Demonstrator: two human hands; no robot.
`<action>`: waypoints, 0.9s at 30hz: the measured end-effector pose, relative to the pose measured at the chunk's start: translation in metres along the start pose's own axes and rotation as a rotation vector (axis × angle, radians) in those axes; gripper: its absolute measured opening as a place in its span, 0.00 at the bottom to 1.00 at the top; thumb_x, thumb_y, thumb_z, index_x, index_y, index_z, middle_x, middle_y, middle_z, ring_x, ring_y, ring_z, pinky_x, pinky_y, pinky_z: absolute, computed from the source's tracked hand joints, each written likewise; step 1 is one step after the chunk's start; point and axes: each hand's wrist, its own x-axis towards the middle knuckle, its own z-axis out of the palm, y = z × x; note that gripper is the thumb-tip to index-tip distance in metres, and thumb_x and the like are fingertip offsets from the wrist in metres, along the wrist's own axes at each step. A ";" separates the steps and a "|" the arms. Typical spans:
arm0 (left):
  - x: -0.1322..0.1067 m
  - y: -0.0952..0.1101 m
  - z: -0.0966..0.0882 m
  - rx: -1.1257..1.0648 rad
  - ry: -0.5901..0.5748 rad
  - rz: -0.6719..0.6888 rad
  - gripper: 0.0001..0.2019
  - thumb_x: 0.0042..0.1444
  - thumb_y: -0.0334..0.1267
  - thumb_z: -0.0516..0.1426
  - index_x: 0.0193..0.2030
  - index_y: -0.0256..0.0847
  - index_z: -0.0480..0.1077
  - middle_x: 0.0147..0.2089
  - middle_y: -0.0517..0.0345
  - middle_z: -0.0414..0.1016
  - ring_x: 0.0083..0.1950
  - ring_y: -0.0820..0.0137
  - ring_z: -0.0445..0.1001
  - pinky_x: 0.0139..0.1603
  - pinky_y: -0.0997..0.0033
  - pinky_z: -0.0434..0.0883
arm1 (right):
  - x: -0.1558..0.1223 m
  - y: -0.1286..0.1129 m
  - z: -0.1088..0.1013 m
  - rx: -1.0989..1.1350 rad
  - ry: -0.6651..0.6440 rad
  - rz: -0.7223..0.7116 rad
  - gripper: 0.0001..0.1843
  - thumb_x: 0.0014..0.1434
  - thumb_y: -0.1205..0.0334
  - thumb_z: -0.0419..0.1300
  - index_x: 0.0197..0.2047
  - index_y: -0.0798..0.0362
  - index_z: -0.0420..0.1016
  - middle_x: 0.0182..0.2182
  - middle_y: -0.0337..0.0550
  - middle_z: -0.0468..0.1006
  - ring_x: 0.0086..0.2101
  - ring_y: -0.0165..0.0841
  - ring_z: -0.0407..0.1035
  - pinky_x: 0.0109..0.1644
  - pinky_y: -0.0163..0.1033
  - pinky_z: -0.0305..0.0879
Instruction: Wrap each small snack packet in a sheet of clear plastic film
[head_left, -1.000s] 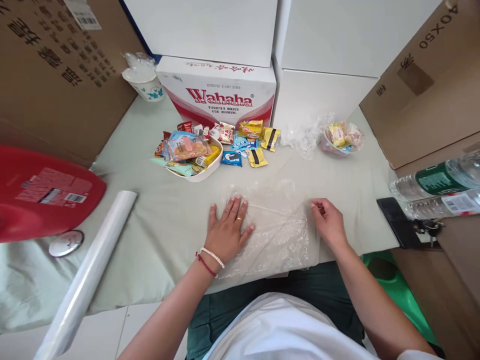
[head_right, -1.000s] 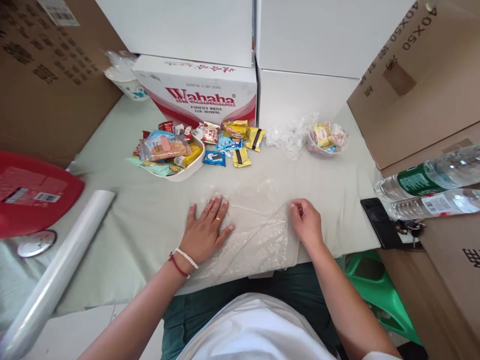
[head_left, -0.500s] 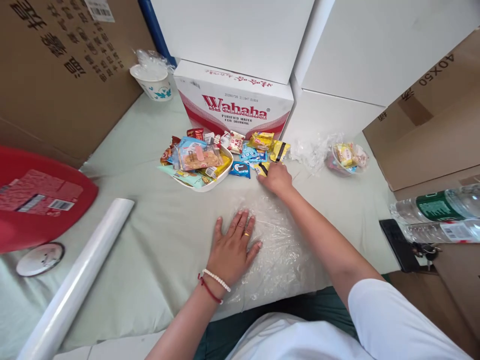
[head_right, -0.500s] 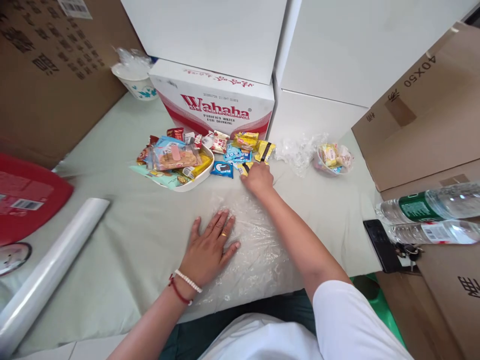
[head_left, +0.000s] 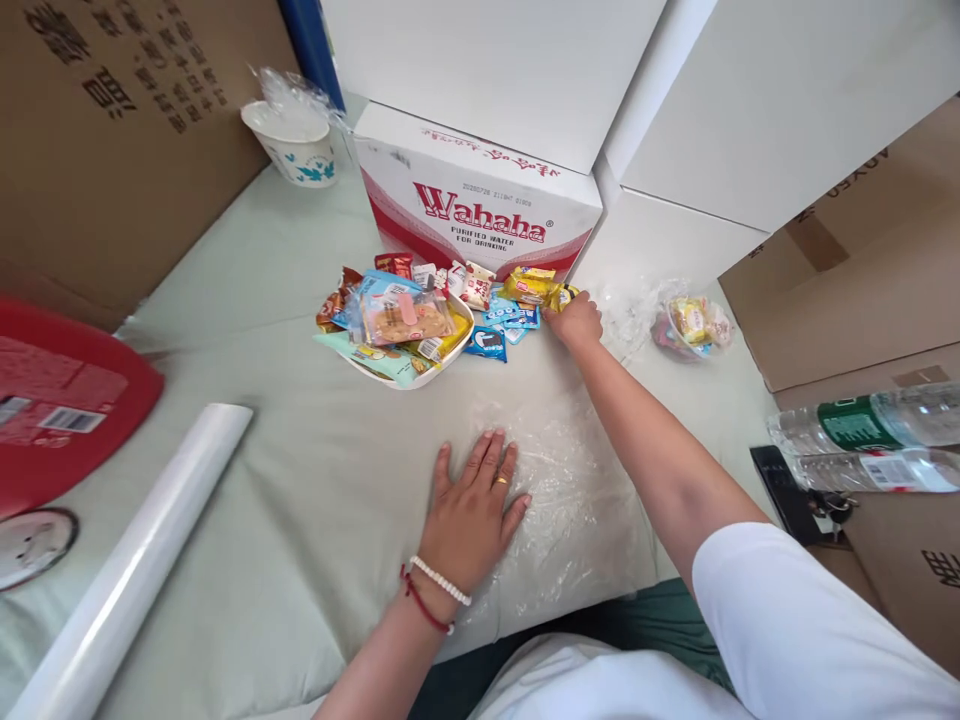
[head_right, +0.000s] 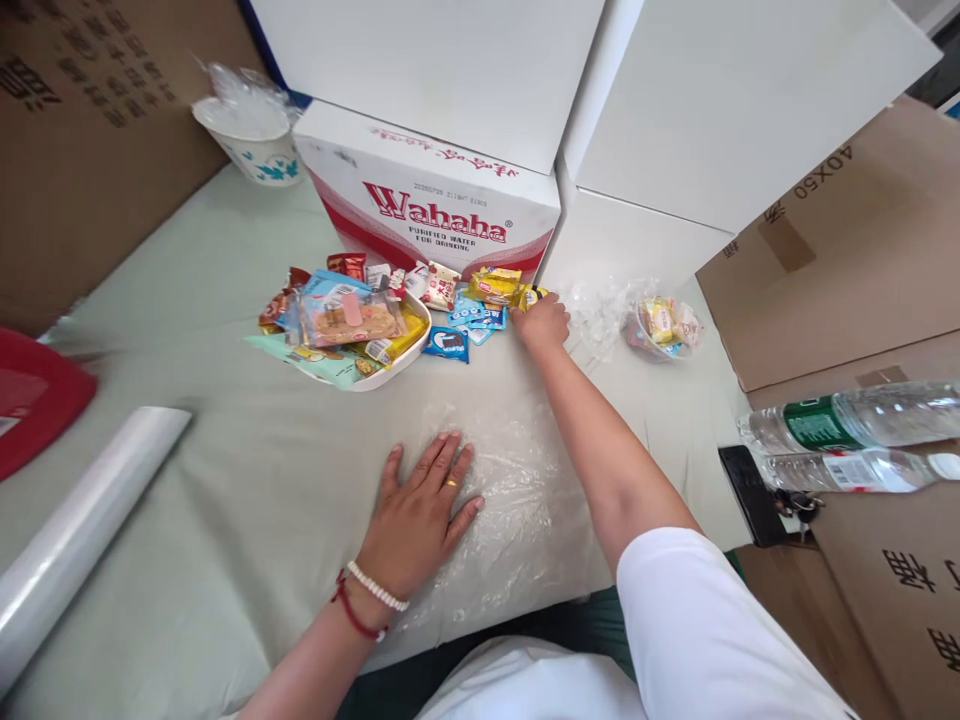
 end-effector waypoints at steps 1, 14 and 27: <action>0.000 0.000 -0.001 -0.004 -0.001 -0.002 0.28 0.72 0.51 0.49 0.75 0.45 0.64 0.79 0.46 0.56 0.78 0.50 0.60 0.79 0.30 0.46 | 0.000 -0.003 0.001 -0.016 -0.007 -0.001 0.38 0.60 0.49 0.67 0.67 0.58 0.63 0.63 0.68 0.70 0.63 0.58 0.66 0.61 0.58 0.68; 0.001 0.006 0.005 0.063 -0.007 -0.013 0.29 0.73 0.50 0.47 0.77 0.43 0.60 0.80 0.43 0.54 0.80 0.52 0.56 0.79 0.28 0.40 | -0.108 0.124 -0.079 0.251 0.019 -0.334 0.29 0.55 0.60 0.64 0.60 0.50 0.69 0.54 0.51 0.80 0.51 0.47 0.75 0.57 0.50 0.70; 0.004 0.000 -0.003 0.047 -0.152 -0.098 0.32 0.74 0.52 0.41 0.80 0.43 0.52 0.82 0.43 0.49 0.82 0.54 0.51 0.78 0.29 0.40 | -0.215 0.161 -0.059 -0.117 -0.519 -0.950 0.37 0.63 0.59 0.64 0.73 0.50 0.63 0.63 0.56 0.70 0.59 0.53 0.62 0.61 0.56 0.62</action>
